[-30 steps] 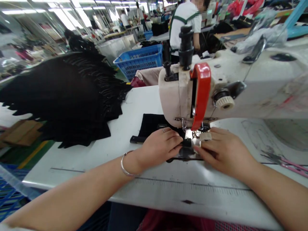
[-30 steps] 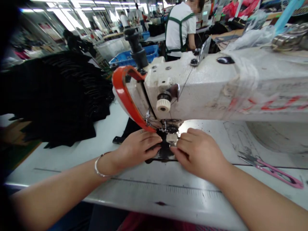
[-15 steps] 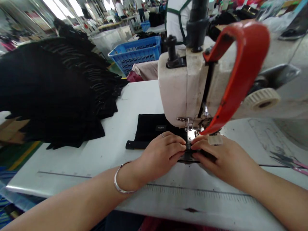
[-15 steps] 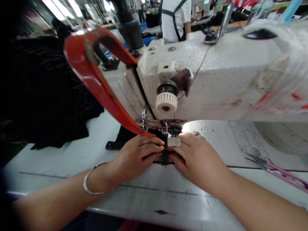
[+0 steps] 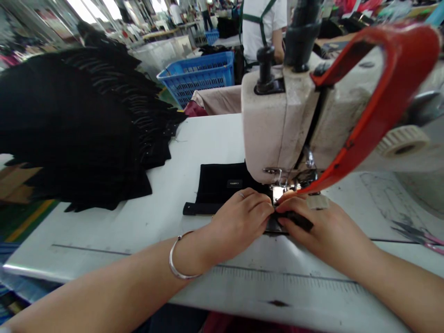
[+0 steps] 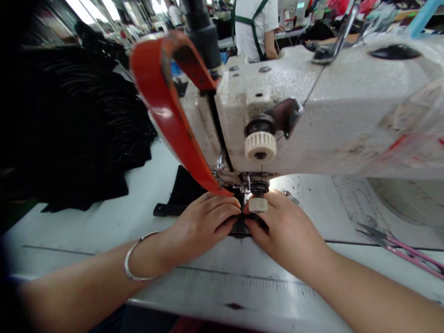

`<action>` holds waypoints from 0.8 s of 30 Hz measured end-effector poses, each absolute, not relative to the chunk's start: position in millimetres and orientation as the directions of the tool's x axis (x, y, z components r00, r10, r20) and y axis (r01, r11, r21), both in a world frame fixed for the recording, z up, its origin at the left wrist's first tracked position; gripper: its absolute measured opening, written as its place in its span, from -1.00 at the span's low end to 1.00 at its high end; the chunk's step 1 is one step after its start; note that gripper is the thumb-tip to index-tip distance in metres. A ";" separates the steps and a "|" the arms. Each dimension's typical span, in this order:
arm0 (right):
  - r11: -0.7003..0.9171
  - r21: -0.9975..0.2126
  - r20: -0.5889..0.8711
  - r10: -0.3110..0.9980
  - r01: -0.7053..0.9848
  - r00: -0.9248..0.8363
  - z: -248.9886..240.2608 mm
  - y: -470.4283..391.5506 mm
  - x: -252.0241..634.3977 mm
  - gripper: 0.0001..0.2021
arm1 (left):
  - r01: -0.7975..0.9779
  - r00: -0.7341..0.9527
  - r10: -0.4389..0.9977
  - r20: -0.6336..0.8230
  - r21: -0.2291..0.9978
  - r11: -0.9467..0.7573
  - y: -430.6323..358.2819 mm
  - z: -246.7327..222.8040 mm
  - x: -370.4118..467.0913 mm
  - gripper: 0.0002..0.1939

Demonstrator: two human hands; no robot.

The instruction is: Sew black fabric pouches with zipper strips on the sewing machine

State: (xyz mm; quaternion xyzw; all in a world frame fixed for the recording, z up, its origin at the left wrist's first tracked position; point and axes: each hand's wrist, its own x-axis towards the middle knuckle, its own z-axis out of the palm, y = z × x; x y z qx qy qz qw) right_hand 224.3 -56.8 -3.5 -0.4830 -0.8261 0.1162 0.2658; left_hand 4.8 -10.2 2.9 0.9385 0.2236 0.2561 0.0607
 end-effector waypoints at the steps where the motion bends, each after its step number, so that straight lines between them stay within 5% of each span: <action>1: 0.520 -0.457 0.332 0.853 0.722 -0.403 -3.8 -56.9 224.9 -0.88 | 0.380 0.764 0.454 0.460 0.249 -0.891 -10.5 2.7 4.1 -0.90; 15: 0.432 -0.532 0.284 0.901 0.728 -0.326 -6.7 -58.4 220.8 -0.90 | 0.386 0.723 0.546 0.422 0.409 -0.827 -9.9 0.2 -2.9 -0.86; 24: 0.356 -0.562 0.240 0.934 0.747 -0.265 -11.9 -46.2 222.3 -0.85 | 0.386 0.724 0.542 0.426 0.400 -0.831 6.2 -2.6 0.6 -0.86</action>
